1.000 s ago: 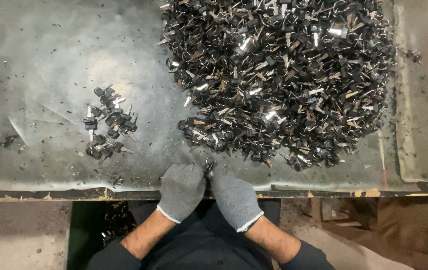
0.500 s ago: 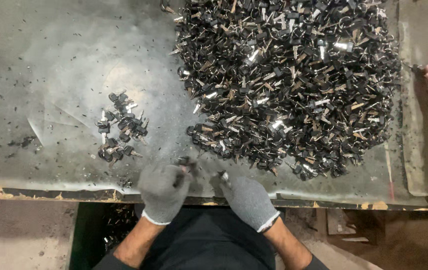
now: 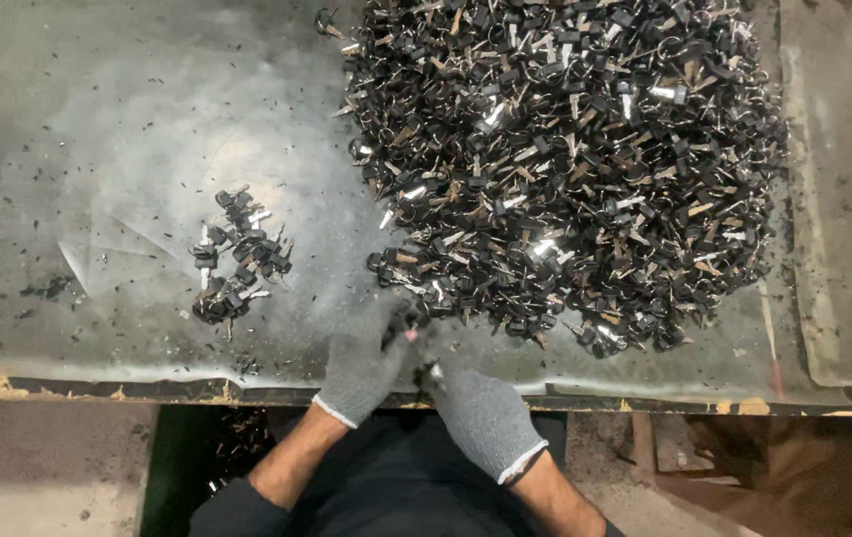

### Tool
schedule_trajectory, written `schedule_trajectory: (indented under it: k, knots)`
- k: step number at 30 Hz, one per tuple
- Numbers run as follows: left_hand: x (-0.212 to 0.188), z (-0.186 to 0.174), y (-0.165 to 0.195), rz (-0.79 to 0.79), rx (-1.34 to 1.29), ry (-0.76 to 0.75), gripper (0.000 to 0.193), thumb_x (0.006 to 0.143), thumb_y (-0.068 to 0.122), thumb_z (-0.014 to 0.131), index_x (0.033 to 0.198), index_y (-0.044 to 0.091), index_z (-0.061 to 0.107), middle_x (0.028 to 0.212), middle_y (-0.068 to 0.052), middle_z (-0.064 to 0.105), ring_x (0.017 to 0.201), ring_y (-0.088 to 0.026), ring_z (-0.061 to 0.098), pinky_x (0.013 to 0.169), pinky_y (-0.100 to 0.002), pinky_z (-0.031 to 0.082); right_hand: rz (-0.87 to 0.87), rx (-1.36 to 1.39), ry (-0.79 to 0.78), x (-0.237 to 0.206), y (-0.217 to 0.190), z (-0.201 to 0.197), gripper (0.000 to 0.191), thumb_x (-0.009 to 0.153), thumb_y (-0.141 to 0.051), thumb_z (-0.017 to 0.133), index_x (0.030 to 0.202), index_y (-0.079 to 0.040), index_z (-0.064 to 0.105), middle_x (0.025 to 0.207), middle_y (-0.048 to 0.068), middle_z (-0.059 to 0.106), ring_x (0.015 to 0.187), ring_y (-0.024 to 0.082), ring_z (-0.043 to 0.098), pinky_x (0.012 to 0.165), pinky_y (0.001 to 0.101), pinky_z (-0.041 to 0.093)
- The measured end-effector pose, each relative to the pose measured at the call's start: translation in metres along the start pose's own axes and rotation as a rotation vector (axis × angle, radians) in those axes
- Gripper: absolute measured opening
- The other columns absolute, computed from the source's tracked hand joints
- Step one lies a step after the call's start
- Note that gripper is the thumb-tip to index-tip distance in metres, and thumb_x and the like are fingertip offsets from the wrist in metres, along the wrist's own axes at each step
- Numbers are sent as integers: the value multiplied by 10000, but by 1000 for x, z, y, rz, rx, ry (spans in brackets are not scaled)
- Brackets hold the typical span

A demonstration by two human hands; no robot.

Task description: The person, wearing gloves, picks small metal lock parts one at a time from a large pile on a metal workbench and places them into a separate pile on the left side of the table, repeating this sorting motion throughout the episode.

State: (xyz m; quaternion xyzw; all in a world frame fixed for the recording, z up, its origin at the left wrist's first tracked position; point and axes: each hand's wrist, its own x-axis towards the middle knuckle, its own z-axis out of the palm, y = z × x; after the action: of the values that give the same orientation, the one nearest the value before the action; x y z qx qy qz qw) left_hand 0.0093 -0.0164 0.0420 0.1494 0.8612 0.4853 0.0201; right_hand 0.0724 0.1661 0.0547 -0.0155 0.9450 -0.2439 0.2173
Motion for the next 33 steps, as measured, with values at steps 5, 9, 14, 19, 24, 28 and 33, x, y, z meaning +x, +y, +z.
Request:
schedule_trajectory:
  k: [5, 9, 14, 19, 24, 28, 33]
  knots:
    - [0, -3, 16, 175, 66, -119, 302, 851, 62, 704, 1152, 73, 692, 1049, -165, 705, 906, -359, 707, 772, -460, 567, -61, -141, 67, 5, 0, 0, 229, 1010, -295, 569, 1036, -74, 624, 862, 176, 717, 753, 381, 733, 636, 501, 588]
    - [11, -6, 17, 28, 197, -83, 432, 783, 76, 730, 1208, 60, 656, 1031, -176, 696, 907, -395, 695, 729, -492, 561, 74, -7, 98, 17, 4, -3, 287, 1012, -283, 547, 1169, -45, 577, 856, 196, 707, 736, 378, 733, 593, 490, 594]
    - [7, 0, 4, 42, 313, -167, 408, 778, 64, 714, 1179, 138, 700, 991, -164, 711, 879, -404, 695, 765, -525, 549, -111, -75, 126, 20, -3, 4, 250, 1018, -312, 560, 1039, -68, 613, 753, 182, 708, 711, 351, 743, 625, 464, 593]
    - [4, 5, -9, 298, 308, -72, 470, 757, 83, 710, 1217, 21, 633, 1155, -290, 678, 913, -454, 665, 778, -533, 522, -1, -193, 163, 22, -15, 0, 221, 992, -193, 505, 1108, -16, 572, 758, 190, 695, 729, 379, 736, 600, 484, 597]
    - [-1, 10, -14, 297, 307, -11, 468, 759, 101, 676, 1222, 41, 641, 1100, -229, 686, 972, -429, 659, 825, -517, 525, -59, 67, 52, 27, -3, -19, 207, 1001, -213, 555, 1043, -10, 548, 762, 186, 690, 639, 370, 728, 542, 482, 569]
    - [-9, 21, -21, 208, 337, -97, 353, 838, 56, 682, 1190, 86, 689, 999, -159, 708, 886, -391, 669, 797, -522, 521, -44, -111, 179, 23, -10, -6, 154, 982, -148, 554, 1084, -34, 564, 762, 197, 710, 701, 385, 728, 570, 489, 576]
    - [-7, 19, -26, 295, 346, -60, 332, 789, 62, 682, 1121, 77, 678, 964, -177, 696, 832, -397, 651, 741, -503, 513, -50, -216, 178, 28, -6, -1, 197, 961, -186, 588, 1061, -18, 560, 769, 205, 706, 685, 373, 728, 549, 467, 580]
